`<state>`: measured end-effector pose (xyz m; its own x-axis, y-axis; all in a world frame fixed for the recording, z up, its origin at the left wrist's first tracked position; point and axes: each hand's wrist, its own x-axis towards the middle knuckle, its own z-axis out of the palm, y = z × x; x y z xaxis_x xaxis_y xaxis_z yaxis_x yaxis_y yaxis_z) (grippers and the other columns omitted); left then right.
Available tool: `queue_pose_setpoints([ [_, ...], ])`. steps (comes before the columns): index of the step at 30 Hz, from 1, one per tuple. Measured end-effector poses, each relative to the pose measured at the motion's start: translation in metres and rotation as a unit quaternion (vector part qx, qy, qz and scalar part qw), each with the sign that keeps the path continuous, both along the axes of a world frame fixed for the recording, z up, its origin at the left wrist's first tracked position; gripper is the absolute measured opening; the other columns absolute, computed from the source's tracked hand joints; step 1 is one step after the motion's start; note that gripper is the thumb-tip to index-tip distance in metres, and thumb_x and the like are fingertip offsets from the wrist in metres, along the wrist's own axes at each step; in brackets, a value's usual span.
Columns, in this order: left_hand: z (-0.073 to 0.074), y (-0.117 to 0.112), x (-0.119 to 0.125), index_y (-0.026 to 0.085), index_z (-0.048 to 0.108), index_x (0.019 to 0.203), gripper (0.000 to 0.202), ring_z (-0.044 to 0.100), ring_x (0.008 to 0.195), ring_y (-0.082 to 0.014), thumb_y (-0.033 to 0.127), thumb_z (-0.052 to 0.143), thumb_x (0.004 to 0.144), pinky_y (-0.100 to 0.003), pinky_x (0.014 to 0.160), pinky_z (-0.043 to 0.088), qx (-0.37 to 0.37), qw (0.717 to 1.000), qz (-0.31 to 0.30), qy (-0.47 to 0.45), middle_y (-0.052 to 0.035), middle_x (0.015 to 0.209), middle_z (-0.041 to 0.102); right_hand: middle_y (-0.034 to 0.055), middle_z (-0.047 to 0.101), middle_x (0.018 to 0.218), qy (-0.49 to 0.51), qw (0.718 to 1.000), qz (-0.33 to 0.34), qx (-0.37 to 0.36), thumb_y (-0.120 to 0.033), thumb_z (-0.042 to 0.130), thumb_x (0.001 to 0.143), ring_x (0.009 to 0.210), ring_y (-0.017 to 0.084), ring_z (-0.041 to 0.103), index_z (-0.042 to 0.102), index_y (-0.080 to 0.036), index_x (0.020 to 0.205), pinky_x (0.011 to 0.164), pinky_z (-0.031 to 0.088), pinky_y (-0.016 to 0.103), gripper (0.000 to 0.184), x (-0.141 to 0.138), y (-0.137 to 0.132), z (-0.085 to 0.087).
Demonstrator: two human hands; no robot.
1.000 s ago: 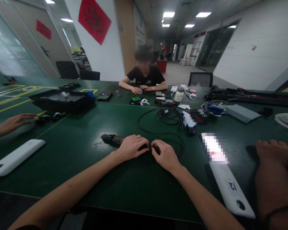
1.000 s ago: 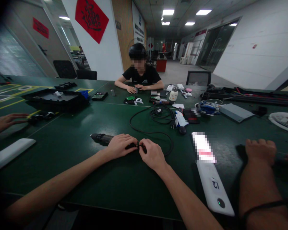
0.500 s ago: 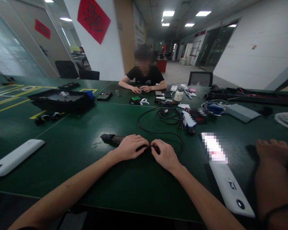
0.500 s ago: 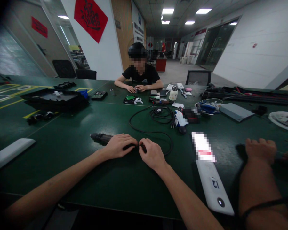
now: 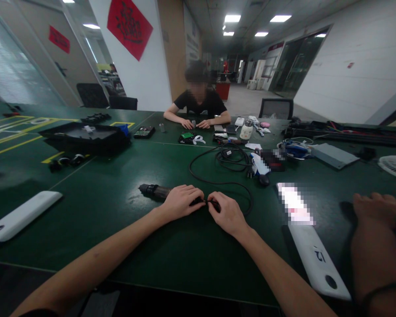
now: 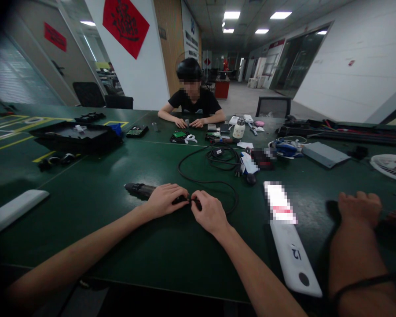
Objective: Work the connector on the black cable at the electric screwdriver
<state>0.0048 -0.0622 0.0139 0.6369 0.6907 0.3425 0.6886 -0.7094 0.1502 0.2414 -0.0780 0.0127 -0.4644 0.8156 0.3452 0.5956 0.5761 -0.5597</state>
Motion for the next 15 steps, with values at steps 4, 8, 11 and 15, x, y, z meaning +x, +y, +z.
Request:
queue_pose_setpoints([
  [4,0.0012,-0.0003,-0.0015,0.027,0.064,0.118,0.020,0.069,0.102,-0.0185,0.038,0.059,0.102,-0.034,0.090,0.049,-0.006,1.000,-0.025,0.005,-0.0003,0.114,0.074,0.0025,0.068,0.102,0.001,1.000,0.002,0.000,-0.017,0.060,0.098,0.088,0.019,0.066,0.063,-0.025,0.105,0.079,0.051,0.030,0.011,0.0001,0.0009,-0.0011],
  [8,-0.0006,0.0000,-0.0013,0.025,0.063,0.115,0.019,0.070,0.100,-0.0188,0.039,0.056,0.104,-0.034,0.089,0.049,-0.006,1.000,-0.011,-0.001,-0.0012,0.110,0.074,0.0026,0.068,0.102,-0.001,1.000,0.002,0.001,-0.018,0.060,0.098,0.087,0.019,0.065,0.063,-0.026,0.105,0.079,0.051,0.030,0.010,0.0003,0.0010,-0.0013],
  [11,-0.0016,0.0000,-0.0005,0.024,0.063,0.115,0.023,0.070,0.098,-0.0202,0.043,0.057,0.104,-0.036,0.088,0.049,-0.003,1.000,-0.002,-0.003,-0.0026,0.107,0.074,0.0027,0.068,0.101,-0.003,1.000,0.002,0.001,-0.019,0.060,0.098,0.086,0.019,0.065,0.063,-0.026,0.105,0.077,0.050,0.030,0.010,0.0004,0.0007,-0.0011],
  [15,0.0006,-0.0008,-0.0015,0.029,0.064,0.119,0.019,0.070,0.102,-0.0185,0.037,0.058,0.102,-0.034,0.089,0.049,-0.002,1.000,-0.028,0.007,0.0002,0.114,0.074,0.0026,0.067,0.102,-0.004,1.000,0.004,-0.001,-0.019,0.060,0.099,0.086,0.018,0.065,0.063,-0.026,0.106,0.076,0.050,0.029,0.010,0.0005,0.0001,-0.0002],
])
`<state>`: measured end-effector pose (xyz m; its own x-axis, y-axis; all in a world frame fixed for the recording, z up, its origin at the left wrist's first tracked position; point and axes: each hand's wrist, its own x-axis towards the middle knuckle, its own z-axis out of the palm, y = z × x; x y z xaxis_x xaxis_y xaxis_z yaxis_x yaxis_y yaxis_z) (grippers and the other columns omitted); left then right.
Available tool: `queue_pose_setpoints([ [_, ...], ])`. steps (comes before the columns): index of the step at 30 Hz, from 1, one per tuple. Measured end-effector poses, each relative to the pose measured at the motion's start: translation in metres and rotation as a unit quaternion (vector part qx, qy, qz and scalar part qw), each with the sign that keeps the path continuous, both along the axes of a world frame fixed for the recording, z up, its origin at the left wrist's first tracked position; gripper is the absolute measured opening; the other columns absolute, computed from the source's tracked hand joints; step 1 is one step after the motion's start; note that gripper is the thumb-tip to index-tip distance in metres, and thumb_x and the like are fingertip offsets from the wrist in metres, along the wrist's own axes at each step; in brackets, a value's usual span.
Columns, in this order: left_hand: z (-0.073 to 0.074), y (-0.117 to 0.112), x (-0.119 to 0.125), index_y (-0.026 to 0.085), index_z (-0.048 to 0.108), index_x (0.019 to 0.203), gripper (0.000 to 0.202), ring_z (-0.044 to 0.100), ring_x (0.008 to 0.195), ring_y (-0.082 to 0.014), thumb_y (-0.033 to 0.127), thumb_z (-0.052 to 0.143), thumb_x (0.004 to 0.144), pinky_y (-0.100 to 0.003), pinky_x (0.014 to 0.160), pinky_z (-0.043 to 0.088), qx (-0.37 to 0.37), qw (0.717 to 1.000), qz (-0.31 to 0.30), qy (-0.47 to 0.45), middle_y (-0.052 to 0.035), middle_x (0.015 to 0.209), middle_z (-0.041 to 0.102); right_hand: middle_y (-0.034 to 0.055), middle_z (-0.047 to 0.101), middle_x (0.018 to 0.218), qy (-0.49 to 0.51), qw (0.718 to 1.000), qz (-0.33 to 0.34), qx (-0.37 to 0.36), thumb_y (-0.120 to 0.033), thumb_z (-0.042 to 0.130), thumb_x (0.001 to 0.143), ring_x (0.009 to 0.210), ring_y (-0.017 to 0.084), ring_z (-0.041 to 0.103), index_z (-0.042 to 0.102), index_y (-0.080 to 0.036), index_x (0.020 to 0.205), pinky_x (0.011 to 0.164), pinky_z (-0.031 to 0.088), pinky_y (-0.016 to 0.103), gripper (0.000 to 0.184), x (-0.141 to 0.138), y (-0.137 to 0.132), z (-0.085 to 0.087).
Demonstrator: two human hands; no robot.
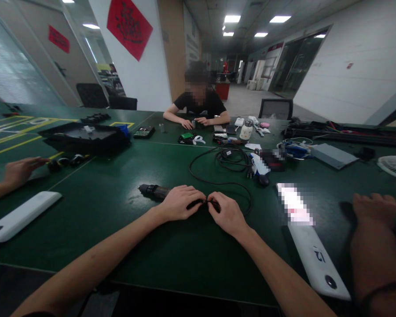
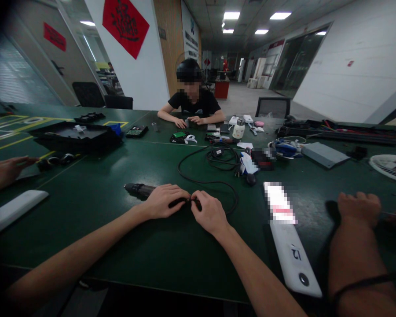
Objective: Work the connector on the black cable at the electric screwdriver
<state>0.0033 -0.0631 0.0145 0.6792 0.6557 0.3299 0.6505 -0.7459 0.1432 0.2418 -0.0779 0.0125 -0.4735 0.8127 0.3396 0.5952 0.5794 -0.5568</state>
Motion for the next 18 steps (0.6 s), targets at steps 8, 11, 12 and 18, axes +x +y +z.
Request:
queue_pose_setpoints([
  [8,-0.005,0.003,0.002,0.024,0.064,0.118,0.027,0.070,0.098,-0.0202,0.046,0.058,0.103,-0.036,0.088,0.049,0.027,0.999,0.021,-0.001,-0.0024,0.110,0.074,0.0025,0.068,0.101,-0.006,1.000,-0.002,0.002,-0.019,0.060,0.099,0.085,0.018,0.065,0.063,-0.025,0.106,0.075,0.050,0.029,0.010,0.000,0.000,0.001],
  [11,-0.006,0.004,0.001,0.027,0.067,0.121,0.027,0.070,0.102,-0.0195,0.046,0.056,0.105,-0.035,0.090,0.049,0.038,0.999,-0.002,0.007,-0.0015,0.117,0.074,0.0027,0.069,0.105,-0.008,1.000,0.000,0.003,-0.020,0.059,0.100,0.088,0.019,0.067,0.064,-0.026,0.108,0.077,0.051,0.030,0.010,0.000,0.000,0.000],
  [12,-0.007,0.004,0.001,0.027,0.068,0.120,0.027,0.070,0.102,-0.0191,0.045,0.054,0.106,-0.035,0.090,0.049,0.042,0.999,-0.008,0.007,-0.0013,0.118,0.075,0.0026,0.070,0.106,-0.010,1.000,0.001,0.004,-0.021,0.058,0.101,0.090,0.019,0.067,0.064,-0.026,0.109,0.078,0.052,0.030,0.011,0.000,0.000,0.000],
  [18,-0.014,0.012,-0.007,0.028,0.073,0.118,0.026,0.071,0.101,-0.0173,0.039,0.052,0.107,-0.032,0.084,0.051,0.067,0.997,-0.044,0.004,-0.0010,0.113,0.077,0.0046,0.070,0.110,-0.020,1.000,-0.003,0.021,-0.024,0.059,0.102,0.100,0.022,0.067,0.064,-0.026,0.110,0.084,0.054,0.034,0.010,-0.005,-0.004,0.002],
])
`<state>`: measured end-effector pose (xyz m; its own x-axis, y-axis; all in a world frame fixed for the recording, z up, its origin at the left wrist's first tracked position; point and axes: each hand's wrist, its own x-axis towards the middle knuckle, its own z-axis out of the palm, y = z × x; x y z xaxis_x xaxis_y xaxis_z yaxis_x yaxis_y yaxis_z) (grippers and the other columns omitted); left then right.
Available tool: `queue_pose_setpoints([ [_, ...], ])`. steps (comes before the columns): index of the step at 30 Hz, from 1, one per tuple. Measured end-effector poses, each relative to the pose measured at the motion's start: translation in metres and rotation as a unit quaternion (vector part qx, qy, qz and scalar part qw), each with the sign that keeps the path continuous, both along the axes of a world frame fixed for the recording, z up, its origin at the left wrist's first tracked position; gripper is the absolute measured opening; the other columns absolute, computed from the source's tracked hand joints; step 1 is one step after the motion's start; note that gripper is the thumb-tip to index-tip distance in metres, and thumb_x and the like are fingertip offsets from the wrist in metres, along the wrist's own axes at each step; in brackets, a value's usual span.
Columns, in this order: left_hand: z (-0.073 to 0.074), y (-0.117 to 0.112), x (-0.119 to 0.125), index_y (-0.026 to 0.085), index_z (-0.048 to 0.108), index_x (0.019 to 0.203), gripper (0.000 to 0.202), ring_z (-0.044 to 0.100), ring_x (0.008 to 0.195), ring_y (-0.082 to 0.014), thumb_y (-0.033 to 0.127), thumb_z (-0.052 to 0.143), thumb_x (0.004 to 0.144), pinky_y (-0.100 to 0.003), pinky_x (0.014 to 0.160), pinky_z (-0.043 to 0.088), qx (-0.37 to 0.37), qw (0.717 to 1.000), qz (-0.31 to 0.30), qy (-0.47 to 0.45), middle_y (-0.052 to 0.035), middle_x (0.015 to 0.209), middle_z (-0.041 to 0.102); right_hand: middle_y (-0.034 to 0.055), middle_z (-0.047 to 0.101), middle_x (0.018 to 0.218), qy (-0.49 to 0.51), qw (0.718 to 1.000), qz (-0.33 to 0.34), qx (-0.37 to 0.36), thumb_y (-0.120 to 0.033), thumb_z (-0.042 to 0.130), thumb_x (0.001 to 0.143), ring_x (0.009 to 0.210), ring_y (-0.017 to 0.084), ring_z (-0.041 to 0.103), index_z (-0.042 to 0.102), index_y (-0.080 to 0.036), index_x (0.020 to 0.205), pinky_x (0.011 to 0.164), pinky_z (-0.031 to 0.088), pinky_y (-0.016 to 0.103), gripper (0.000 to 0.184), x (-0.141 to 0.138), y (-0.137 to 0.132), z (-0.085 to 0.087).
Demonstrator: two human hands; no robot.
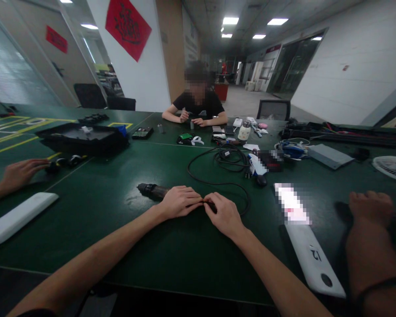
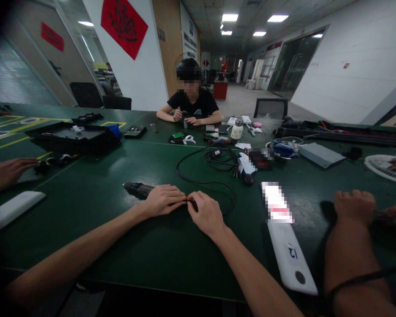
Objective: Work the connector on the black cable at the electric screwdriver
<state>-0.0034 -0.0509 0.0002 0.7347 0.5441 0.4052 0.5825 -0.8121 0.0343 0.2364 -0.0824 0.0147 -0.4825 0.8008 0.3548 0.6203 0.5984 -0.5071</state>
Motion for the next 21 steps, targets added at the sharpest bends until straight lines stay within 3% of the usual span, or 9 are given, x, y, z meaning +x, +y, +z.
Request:
queue_pose_setpoints([
  [3,0.000,0.010,-0.016,0.029,0.074,0.120,0.025,0.071,0.103,-0.0164,0.037,0.054,0.106,-0.031,0.085,0.051,0.011,1.000,0.002,-0.007,0.0002,0.115,0.077,0.0072,0.069,0.115,-0.001,0.999,-0.009,0.040,-0.024,0.061,0.100,0.110,0.026,0.063,0.064,-0.025,0.114,0.087,0.055,0.037,0.014,-0.002,-0.003,0.006],
  [7,0.005,0.031,-0.058,0.031,0.075,0.117,0.024,0.072,0.104,-0.0173,0.036,0.055,0.106,-0.036,0.094,0.049,0.029,0.998,0.047,-0.024,-0.0005,0.117,0.077,0.0089,0.067,0.119,0.036,0.996,-0.014,0.078,-0.019,0.060,0.099,0.114,0.027,0.060,0.063,-0.023,0.117,0.098,0.053,0.043,0.019,0.001,-0.002,0.011],
  [10,0.008,0.046,-0.096,0.031,0.077,0.112,0.024,0.072,0.102,-0.0192,0.036,0.055,0.105,-0.043,0.103,0.044,0.043,0.993,0.104,-0.035,-0.0011,0.113,0.078,0.0090,0.067,0.116,0.072,0.994,-0.016,0.074,-0.016,0.057,0.100,0.112,0.026,0.060,0.063,-0.022,0.115,0.098,0.053,0.044,0.018,0.004,0.001,0.009],
  [15,0.006,0.059,-0.149,0.026,0.075,0.109,0.029,0.070,0.104,-0.0240,0.037,0.048,0.106,-0.047,0.106,0.039,0.061,0.968,0.238,-0.058,-0.0052,0.113,0.077,0.0091,0.067,0.114,0.096,0.994,-0.020,0.054,-0.014,0.054,0.100,0.109,0.026,0.061,0.063,-0.021,0.114,0.095,0.054,0.044,0.018,0.006,0.004,0.004],
  [18,0.002,0.060,-0.165,0.022,0.072,0.113,0.035,0.066,0.111,-0.0286,0.039,0.042,0.106,-0.050,0.105,0.037,0.062,0.944,0.317,-0.067,-0.0095,0.115,0.076,0.0092,0.068,0.115,0.091,0.995,-0.016,0.040,-0.013,0.054,0.100,0.110,0.026,0.062,0.064,-0.022,0.114,0.096,0.054,0.044,0.020,0.005,0.003,0.005],
  [21,-0.001,0.060,-0.168,0.022,0.070,0.114,0.037,0.063,0.113,-0.0326,0.050,0.048,0.102,-0.051,0.105,0.035,0.047,0.932,0.355,-0.053,-0.0108,0.113,0.075,0.0091,0.068,0.116,0.083,0.996,-0.011,0.027,-0.013,0.053,0.100,0.110,0.026,0.062,0.064,-0.022,0.116,0.095,0.055,0.044,0.021,0.004,0.001,0.007],
])
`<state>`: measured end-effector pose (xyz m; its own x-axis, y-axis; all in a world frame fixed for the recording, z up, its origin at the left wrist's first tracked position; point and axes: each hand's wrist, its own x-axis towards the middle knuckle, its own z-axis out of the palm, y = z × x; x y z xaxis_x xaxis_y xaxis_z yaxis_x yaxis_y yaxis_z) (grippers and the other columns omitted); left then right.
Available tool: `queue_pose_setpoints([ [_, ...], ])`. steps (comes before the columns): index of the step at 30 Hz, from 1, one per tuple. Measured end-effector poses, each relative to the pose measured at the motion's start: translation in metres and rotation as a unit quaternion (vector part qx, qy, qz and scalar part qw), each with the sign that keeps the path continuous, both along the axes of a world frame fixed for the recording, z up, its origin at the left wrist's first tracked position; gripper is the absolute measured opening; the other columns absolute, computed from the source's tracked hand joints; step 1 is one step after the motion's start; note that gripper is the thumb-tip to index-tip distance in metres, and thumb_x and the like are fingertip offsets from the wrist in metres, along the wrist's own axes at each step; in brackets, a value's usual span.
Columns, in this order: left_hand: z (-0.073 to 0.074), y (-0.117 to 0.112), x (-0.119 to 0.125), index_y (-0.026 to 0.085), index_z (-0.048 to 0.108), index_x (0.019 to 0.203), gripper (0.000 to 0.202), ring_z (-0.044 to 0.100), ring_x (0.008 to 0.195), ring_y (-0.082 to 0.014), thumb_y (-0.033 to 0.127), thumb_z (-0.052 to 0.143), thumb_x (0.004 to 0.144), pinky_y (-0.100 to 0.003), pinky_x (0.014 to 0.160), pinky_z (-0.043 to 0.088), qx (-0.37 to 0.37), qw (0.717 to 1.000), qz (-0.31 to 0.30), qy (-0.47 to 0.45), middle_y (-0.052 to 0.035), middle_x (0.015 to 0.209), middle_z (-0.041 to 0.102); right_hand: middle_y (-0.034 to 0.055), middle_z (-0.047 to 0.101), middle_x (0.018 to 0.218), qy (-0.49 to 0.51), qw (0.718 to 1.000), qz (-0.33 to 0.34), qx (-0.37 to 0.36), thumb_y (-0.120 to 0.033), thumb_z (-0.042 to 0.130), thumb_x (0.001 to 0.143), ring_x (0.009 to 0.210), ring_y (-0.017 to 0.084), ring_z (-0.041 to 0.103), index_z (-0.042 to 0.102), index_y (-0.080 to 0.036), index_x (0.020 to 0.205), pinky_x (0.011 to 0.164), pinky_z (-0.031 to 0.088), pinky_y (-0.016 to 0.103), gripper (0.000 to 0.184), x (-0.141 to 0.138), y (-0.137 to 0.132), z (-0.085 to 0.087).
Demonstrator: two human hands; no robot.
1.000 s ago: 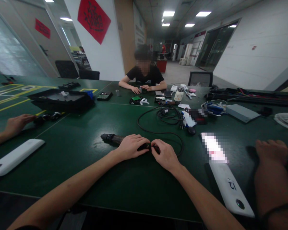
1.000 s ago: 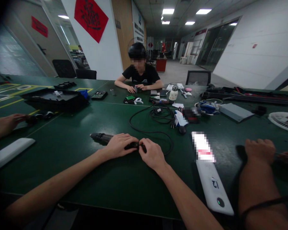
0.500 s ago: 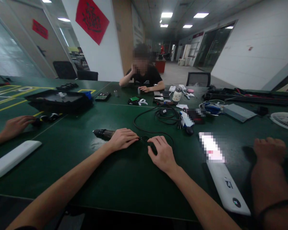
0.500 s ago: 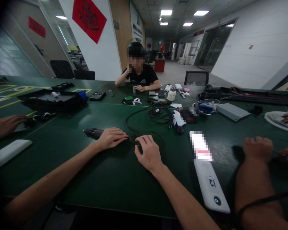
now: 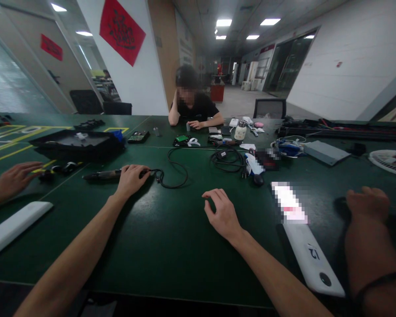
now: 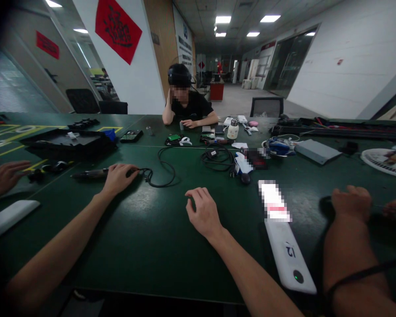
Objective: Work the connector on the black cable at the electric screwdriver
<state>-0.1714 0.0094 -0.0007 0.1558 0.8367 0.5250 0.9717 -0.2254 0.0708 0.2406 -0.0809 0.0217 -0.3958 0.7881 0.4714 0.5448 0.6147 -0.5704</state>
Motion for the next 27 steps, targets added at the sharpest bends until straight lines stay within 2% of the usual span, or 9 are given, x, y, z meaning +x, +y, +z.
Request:
queue_pose_setpoints([
  [3,-0.002,0.000,0.008,0.025,0.070,0.112,0.037,0.064,0.109,-0.0315,0.054,0.051,0.101,-0.050,0.105,0.035,-0.031,0.999,-0.014,0.018,-0.0085,0.108,0.076,0.0087,0.067,0.116,-0.003,1.000,0.004,-0.006,-0.013,0.053,0.101,0.109,0.026,0.062,0.064,-0.022,0.116,0.093,0.056,0.043,0.021,0.000,0.000,0.000],
  [7,-0.002,-0.004,0.033,0.024,0.069,0.108,0.032,0.069,0.093,-0.0261,0.045,0.044,0.106,-0.043,0.095,0.039,-0.062,0.994,-0.075,0.043,-0.0064,0.099,0.077,0.0087,0.066,0.118,-0.016,1.000,0.011,-0.004,-0.015,0.055,0.101,0.111,0.025,0.062,0.063,-0.022,0.117,0.095,0.055,0.042,0.020,0.000,0.000,0.000],
  [10,-0.003,-0.014,0.070,0.024,0.067,0.108,0.030,0.069,0.089,-0.0243,0.042,0.043,0.107,-0.041,0.091,0.041,-0.068,0.988,-0.130,0.058,-0.0057,0.095,0.076,0.0091,0.066,0.119,-0.045,0.999,0.024,0.005,-0.017,0.058,0.100,0.113,0.027,0.060,0.063,-0.022,0.120,0.098,0.053,0.043,0.021,-0.002,-0.001,0.001],
  [14,-0.001,-0.042,0.136,0.025,0.067,0.107,0.023,0.069,0.091,-0.0214,0.038,0.049,0.106,-0.039,0.091,0.044,-0.072,0.969,-0.226,0.075,-0.0040,0.096,0.074,0.0097,0.063,0.128,-0.098,0.995,0.011,0.022,-0.019,0.066,0.095,0.120,0.030,0.056,0.059,-0.023,0.129,0.101,0.049,0.047,0.034,-0.005,-0.001,-0.004],
  [17,0.005,-0.063,0.170,0.027,0.066,0.121,0.024,0.068,0.102,-0.0205,0.037,0.055,0.103,-0.038,0.096,0.046,-0.070,0.950,-0.293,0.079,-0.0042,0.107,0.073,0.0094,0.066,0.116,-0.136,0.991,0.000,0.019,-0.013,0.066,0.093,0.111,0.029,0.057,0.065,-0.022,0.110,0.094,0.050,0.045,0.020,-0.003,0.005,-0.012],
  [19,0.009,-0.070,0.174,0.025,0.066,0.123,0.025,0.064,0.115,-0.0221,0.028,0.053,0.101,-0.040,0.102,0.046,-0.020,0.941,-0.331,0.059,-0.0064,0.120,0.071,0.0079,0.067,0.105,-0.141,0.990,-0.002,0.011,-0.008,0.061,0.094,0.102,0.026,0.059,0.065,-0.022,0.100,0.090,0.050,0.042,0.016,0.002,0.010,-0.016],
  [20,0.011,-0.070,0.171,0.025,0.068,0.115,0.023,0.063,0.115,-0.0219,0.022,0.051,0.101,-0.041,0.101,0.046,0.018,0.939,-0.341,0.044,-0.0062,0.119,0.071,0.0072,0.067,0.104,-0.140,0.990,-0.002,0.007,-0.006,0.060,0.094,0.100,0.025,0.059,0.065,-0.022,0.099,0.089,0.051,0.041,0.018,0.004,0.012,-0.018],
  [23,0.010,-0.063,0.149,0.022,0.064,0.080,0.028,0.062,0.094,-0.0193,0.012,0.046,0.099,-0.040,0.092,0.047,0.100,0.944,-0.314,-0.003,-0.0034,0.093,0.071,0.0057,0.068,0.104,-0.136,0.991,0.002,-0.002,-0.004,0.062,0.091,0.098,0.024,0.060,0.065,-0.023,0.101,0.083,0.052,0.037,0.022,0.009,0.015,-0.018],
  [27,0.003,-0.051,0.127,0.021,0.056,0.068,0.035,0.054,0.080,-0.0186,0.011,0.044,0.098,-0.041,0.085,0.045,0.126,0.955,-0.267,-0.021,-0.0028,0.077,0.064,0.0049,0.068,0.103,-0.134,0.991,0.015,-0.007,-0.005,0.066,0.087,0.098,0.024,0.060,0.066,-0.024,0.102,0.080,0.052,0.036,0.025,0.011,0.011,-0.010],
])
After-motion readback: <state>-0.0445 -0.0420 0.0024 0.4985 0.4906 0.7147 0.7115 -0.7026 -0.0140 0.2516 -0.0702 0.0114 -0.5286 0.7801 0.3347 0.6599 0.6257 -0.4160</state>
